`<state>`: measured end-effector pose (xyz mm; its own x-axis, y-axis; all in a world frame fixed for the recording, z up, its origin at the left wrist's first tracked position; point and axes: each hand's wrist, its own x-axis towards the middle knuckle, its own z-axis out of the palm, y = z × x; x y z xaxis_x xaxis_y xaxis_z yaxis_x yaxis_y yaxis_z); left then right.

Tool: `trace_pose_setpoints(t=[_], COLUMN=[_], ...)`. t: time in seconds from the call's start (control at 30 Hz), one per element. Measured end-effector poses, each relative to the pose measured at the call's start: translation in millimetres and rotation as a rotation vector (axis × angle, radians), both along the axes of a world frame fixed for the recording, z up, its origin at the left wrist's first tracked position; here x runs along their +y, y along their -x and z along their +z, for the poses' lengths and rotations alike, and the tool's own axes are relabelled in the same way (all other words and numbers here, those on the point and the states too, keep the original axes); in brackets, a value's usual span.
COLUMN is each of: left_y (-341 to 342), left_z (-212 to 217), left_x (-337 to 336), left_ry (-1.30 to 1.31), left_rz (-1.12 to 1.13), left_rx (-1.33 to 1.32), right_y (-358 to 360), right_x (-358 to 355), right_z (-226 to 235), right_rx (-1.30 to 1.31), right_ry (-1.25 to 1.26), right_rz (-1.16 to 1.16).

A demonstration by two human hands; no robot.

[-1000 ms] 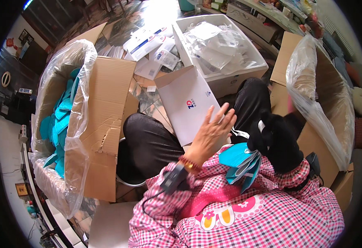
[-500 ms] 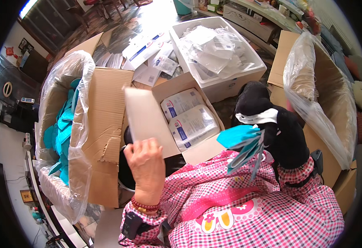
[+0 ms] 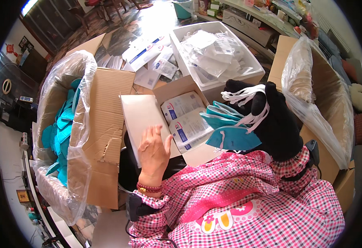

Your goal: Inspecting and packing medical face masks into boxes.

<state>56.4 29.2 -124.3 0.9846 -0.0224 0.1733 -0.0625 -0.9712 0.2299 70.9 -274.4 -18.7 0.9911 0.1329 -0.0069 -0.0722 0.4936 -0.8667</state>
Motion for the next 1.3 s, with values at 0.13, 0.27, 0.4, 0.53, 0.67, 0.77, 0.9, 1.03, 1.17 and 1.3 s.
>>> trace_pose_setpoints(t=[0.13, 0.27, 0.4, 0.53, 0.67, 0.77, 0.9, 1.03, 1.17, 1.3], left_y=[-23, -33, -35, -32, -30, -15, -9, -10, -7, 0], left_z=[-31, -86, -99, -104, -93, -77, -78, -49, 31, 72], left_x=[-7, -9, -16, -24, -21, -15, 2, 3, -38, -79], left_ry=[-0.042, -0.304, -0.198, -0.157, -0.213, -0.300, -0.310, -0.130, 0.450, 0.561], left_rz=[0.017, 0.124, 0.130, 0.130, 0.097, 0.130, 0.087, 0.046, -0.133, -0.529], left_rx=[-0.055, 0.031, 0.004, 0.021, -0.001, 0.107, 0.060, 0.021, -0.241, -0.283], right_y=[2, -2, 1, 4, 2, 7, 6, -5, -15, -15], right_x=[2, 8, 27, 27, 8, -6, 2, -7, 10, 16], right_z=[-5, -8, 1, 0, -11, -15, -34, -23, -17, -29], right_rx=[-0.101, -0.200, 0.117, -0.001, 0.012, 0.074, -0.039, 0.092, 0.025, 0.027], right_ry=[0.225, 0.285, -0.097, -0.031, 0.039, -0.174, -0.163, -0.309, -0.274, -0.047], right_rz=[-0.023, 0.062, -0.014, 0.005, 0.035, 0.065, -0.223, 0.004, 0.051, 0.100])
